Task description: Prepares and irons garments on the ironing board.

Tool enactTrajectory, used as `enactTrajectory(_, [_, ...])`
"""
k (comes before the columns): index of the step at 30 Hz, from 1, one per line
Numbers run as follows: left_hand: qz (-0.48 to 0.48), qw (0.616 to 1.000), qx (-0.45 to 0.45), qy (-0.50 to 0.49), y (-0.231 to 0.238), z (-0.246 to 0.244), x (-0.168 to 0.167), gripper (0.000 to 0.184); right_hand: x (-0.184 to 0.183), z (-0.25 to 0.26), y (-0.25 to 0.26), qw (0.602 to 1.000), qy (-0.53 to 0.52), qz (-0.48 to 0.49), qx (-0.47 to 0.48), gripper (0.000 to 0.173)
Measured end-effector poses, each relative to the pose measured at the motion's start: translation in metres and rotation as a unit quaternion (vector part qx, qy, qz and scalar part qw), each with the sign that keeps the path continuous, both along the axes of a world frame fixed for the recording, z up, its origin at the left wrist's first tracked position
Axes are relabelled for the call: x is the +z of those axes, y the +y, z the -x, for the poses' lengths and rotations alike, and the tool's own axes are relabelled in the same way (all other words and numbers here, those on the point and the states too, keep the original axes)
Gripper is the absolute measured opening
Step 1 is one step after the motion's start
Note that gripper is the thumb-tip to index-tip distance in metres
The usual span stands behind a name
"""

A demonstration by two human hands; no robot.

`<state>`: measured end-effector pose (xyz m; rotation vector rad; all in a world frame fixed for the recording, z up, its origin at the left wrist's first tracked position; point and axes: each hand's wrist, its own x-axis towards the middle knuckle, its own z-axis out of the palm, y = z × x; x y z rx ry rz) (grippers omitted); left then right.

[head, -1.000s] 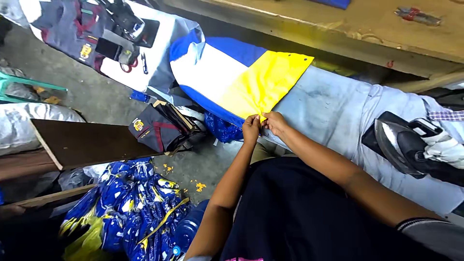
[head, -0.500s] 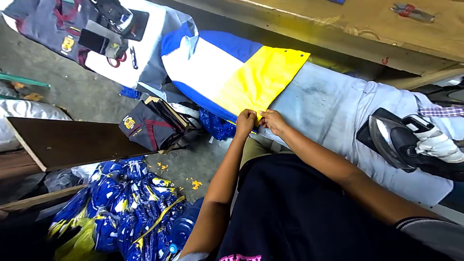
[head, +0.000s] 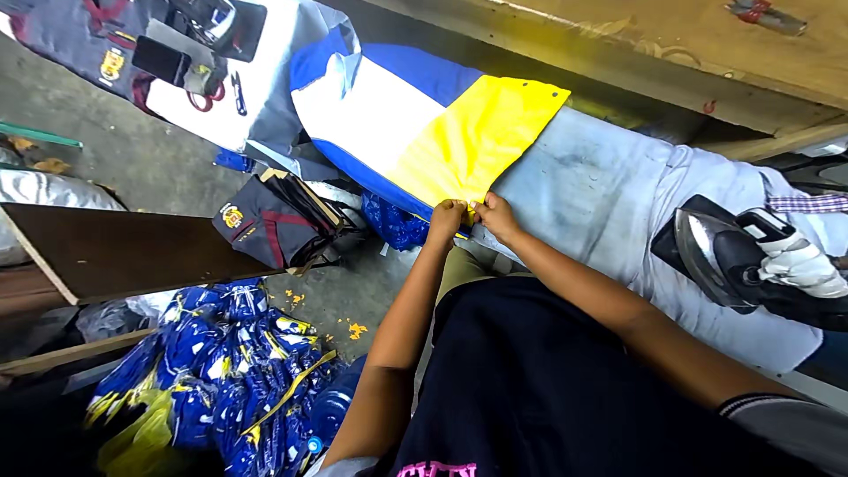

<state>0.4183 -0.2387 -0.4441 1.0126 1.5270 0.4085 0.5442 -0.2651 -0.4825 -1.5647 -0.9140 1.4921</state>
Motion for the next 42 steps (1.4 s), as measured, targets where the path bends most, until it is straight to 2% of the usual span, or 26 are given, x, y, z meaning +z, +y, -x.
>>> enactTrajectory(2, [-0.06, 0.994, -0.06, 0.066, -0.002, 0.004, 0.001, 0.028, -0.003, -0.001, 0.001, 1.0, -0.006, 0.004, 0.0, 0.023])
enactTrajectory(4, [-0.154, 0.971, -0.122, 0.138, -0.005, 0.005, 0.003, 0.03, -0.004, -0.002, 0.001, 1.0, -0.009, 0.012, 0.001, 0.022])
enactTrajectory(7, [-0.257, 0.933, -0.191, 0.165, -0.004, 0.002, 0.002, 0.028, -0.001, -0.003, 0.001, 1.0, -0.006, 0.013, 0.003, 0.02])
enactTrajectory(11, [-0.251, 0.915, -0.242, 0.205, 0.004, -0.003, 0.007, 0.024, 0.003, -0.006, -0.001, 1.0, 0.008, 0.02, 0.006, 0.013])
enactTrajectory(14, [-0.228, 0.909, -0.257, 0.234, 0.006, -0.006, 0.012, 0.024, 0.002, -0.006, -0.002, 1.0, -0.014, 0.013, 0.019, 0.016])
enactTrajectory(17, [-0.268, 0.908, -0.229, 0.228, 0.001, -0.006, 0.006, 0.023, 0.002, -0.006, -0.002, 0.999, -0.024, 0.012, 0.019, 0.018])
enactTrajectory(20, [-0.266, 0.941, -0.152, 0.14, -0.008, -0.004, -0.005, 0.022, 0.005, -0.008, -0.002, 1.0, -0.01, 0.025, 0.01, 0.015])
enactTrajectory(23, [-0.217, 0.974, -0.046, 0.053, -0.02, 0.005, -0.013, 0.027, 0.009, -0.011, -0.002, 0.999, 0.011, 0.05, 0.016, 0.016])
enactTrajectory(25, [-0.185, 0.982, 0.027, 0.015, -0.029, 0.014, -0.024, 0.03, 0.011, -0.011, -0.002, 0.998, 0.028, 0.063, 0.014, 0.016])
enactTrajectory(28, [-0.138, 0.989, 0.06, -0.01, -0.048, 0.033, -0.036, 0.033, 0.012, -0.012, -0.002, 0.995, 0.054, 0.079, 0.007, 0.015])
enactTrajectory(31, [-0.105, 0.991, 0.019, 0.081, -0.067, 0.052, -0.046, 0.031, 0.017, -0.017, -0.001, 0.992, 0.019, 0.117, 0.03, 0.019])
enactTrajectory(33, [-0.093, 0.982, -0.032, 0.164, -0.08, 0.063, -0.052, 0.038, 0.02, -0.024, 0.0, 0.99, -0.021, 0.136, 0.037, 0.035])
enactTrajectory(35, [-0.069, 0.973, -0.065, 0.21, -0.093, 0.067, -0.057, 0.044, 0.021, -0.033, 0.001, 0.988, -0.04, 0.149, 0.021, 0.044])
enactTrajectory(37, [-0.066, 0.966, -0.082, 0.234, -0.103, 0.064, -0.057, 0.034, 0.02, -0.039, 0.003, 0.986, -0.049, 0.157, -0.004, 0.045])
enactTrajectory(38, [-0.088, 0.963, -0.093, 0.238, -0.106, 0.062, -0.058, 0.033, 0.02, -0.041, 0.004, 0.986, -0.05, 0.157, -0.012, 0.045])
enactTrajectory(39, [-0.128, 0.957, -0.095, 0.243, -0.108, 0.059, -0.06, 0.041, 0.02, -0.042, 0.005, 0.986, -0.049, 0.157, -0.016, 0.044])
enactTrajectory(42, [-0.298, 0.917, -0.104, 0.243, -0.105, 0.045, -0.064, 0.056, 0.022, -0.041, 0.007, 0.985, -0.013, 0.17, -0.019, 0.037])
